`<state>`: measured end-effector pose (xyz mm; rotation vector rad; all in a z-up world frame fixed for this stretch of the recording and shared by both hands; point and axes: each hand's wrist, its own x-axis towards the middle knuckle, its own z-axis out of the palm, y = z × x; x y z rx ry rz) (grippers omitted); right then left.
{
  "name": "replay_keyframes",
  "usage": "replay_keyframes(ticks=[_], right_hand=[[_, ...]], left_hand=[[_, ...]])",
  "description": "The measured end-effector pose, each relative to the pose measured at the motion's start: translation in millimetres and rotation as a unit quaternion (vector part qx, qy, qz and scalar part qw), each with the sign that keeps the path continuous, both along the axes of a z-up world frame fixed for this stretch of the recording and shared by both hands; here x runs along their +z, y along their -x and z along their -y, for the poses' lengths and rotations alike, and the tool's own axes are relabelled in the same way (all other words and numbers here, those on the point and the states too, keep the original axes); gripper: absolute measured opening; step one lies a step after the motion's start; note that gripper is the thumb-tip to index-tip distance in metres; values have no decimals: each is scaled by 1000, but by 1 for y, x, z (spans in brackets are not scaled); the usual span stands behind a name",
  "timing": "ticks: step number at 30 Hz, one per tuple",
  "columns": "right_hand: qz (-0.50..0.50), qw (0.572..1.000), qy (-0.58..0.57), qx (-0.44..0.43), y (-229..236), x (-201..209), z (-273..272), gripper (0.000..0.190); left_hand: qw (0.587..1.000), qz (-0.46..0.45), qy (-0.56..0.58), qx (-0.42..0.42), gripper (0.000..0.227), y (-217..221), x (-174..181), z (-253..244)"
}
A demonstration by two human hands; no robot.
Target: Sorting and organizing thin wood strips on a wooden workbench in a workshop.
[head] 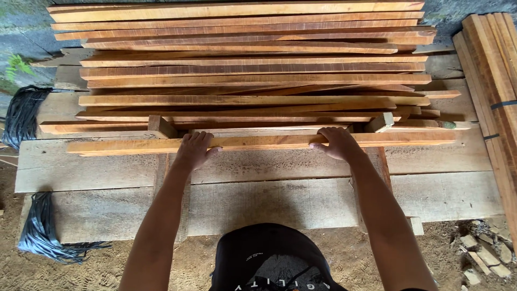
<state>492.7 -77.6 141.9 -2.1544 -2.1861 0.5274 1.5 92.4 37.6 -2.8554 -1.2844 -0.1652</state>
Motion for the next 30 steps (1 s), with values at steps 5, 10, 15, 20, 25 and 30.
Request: replay_keyframes(ticks=[5, 10, 15, 20, 25, 30], right_hand=[[-18, 993, -109, 44, -15, -23, -1, 45], [81, 926, -353, 110, -60, -119, -11, 42], [135, 912, -363, 135, -42, -83, -10, 41], [156, 922, -338, 107, -35, -94, -3, 58], [110, 981, -140, 79, -7, -28, 0, 53], [11, 997, 50, -54, 9, 6, -16, 51]], left_hand=[[988, 62, -133, -56, 48, -5, 14, 2], [969, 97, -218, -70, 47, 1, -5, -8], [956, 114, -257, -79, 47, -3, 13, -2], [991, 23, -126, 31, 70, -7, -4, 9], [985, 68, -160, -11, 59, -3, 4, 4], [996, 73, -39, 26, 46, -18, 38, 12]])
